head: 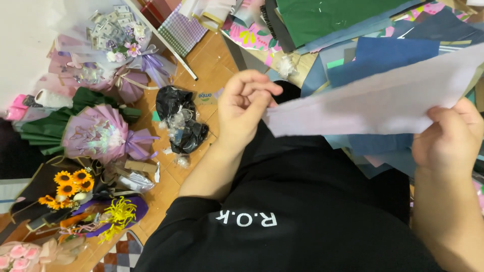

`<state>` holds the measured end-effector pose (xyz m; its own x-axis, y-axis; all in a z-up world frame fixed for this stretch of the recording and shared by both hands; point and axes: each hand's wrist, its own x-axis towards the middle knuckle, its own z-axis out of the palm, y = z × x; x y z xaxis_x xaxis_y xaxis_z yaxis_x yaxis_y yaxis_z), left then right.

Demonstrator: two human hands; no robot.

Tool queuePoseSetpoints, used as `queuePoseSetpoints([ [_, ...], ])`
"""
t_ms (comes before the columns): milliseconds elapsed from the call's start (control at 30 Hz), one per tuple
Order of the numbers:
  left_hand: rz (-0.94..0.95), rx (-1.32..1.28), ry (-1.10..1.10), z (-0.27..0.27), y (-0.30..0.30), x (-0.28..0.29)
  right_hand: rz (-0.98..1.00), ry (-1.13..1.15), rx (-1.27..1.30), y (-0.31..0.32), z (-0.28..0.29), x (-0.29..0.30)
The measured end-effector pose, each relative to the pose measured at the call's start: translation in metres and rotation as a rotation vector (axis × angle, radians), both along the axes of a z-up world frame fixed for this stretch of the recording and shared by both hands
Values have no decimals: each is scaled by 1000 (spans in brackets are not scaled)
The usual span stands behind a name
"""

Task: Sorting through a pile of various decorative wrapping papers and plastic sheets to prepare for flower arrangement.

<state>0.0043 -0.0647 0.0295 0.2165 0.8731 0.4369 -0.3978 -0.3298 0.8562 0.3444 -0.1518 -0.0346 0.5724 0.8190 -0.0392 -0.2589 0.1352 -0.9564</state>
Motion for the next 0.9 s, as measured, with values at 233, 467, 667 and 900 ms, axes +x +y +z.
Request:
queuePoseSetpoints([
  [233,27,80,68,3,0,-3,42,134,46,-1,13,0],
  [467,-23,38,434,5,4,-2,229,281,145,-2,27,-3],
  [667,-106,-92,278,-5,5,-13,273,263,86,4,-5,23],
  [900,-176,-170,-17,-27,3,-10,278,295,7,10,-30,41],
])
